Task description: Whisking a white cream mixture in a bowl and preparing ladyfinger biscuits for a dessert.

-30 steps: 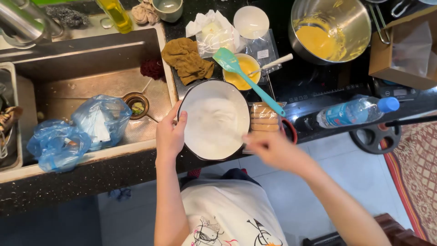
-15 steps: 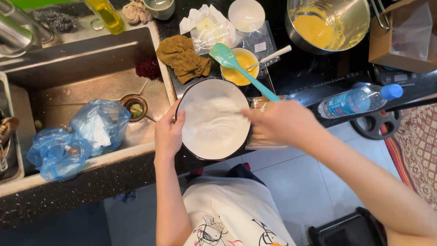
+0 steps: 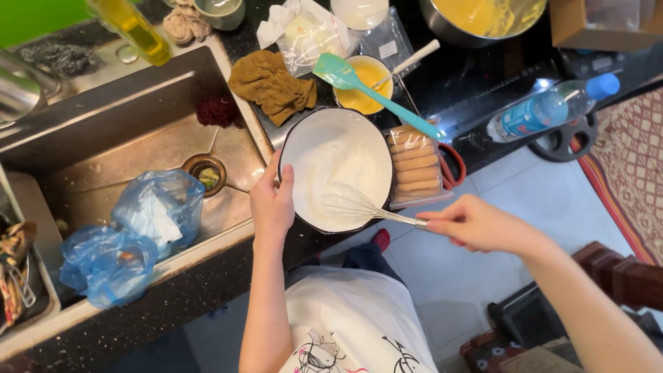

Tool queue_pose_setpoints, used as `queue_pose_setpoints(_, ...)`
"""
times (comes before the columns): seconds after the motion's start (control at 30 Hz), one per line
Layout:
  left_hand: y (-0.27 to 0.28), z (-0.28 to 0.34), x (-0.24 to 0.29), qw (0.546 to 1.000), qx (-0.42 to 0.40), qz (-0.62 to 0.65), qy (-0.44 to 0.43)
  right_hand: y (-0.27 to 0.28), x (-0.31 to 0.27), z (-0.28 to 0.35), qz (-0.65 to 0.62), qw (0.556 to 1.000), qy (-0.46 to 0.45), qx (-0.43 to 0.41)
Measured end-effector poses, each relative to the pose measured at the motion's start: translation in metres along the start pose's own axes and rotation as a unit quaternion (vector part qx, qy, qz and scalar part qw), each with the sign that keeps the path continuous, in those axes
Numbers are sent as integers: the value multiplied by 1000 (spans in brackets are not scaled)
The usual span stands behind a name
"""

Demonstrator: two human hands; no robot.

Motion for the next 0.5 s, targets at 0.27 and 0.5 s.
queue_pose_setpoints(0.27, -1, -5, 12, 998, -8, -41, -48, -5, 17, 2, -74, 995, 43, 55)
queue_pose_setpoints(0.5, -2, 0, 25, 995, -6, -83, -60, 10, 15, 6, -106, 992, 34, 61)
Point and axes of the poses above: each hand's wrist, its own z-axis away from the middle knuckle, its own y-axis out of the back of the hand, x = y × z, the point moved 9 cm from there along -z, towards the middle knuckle, and after that the axes turned 3 degrees about -z, right-handed, at the moved point
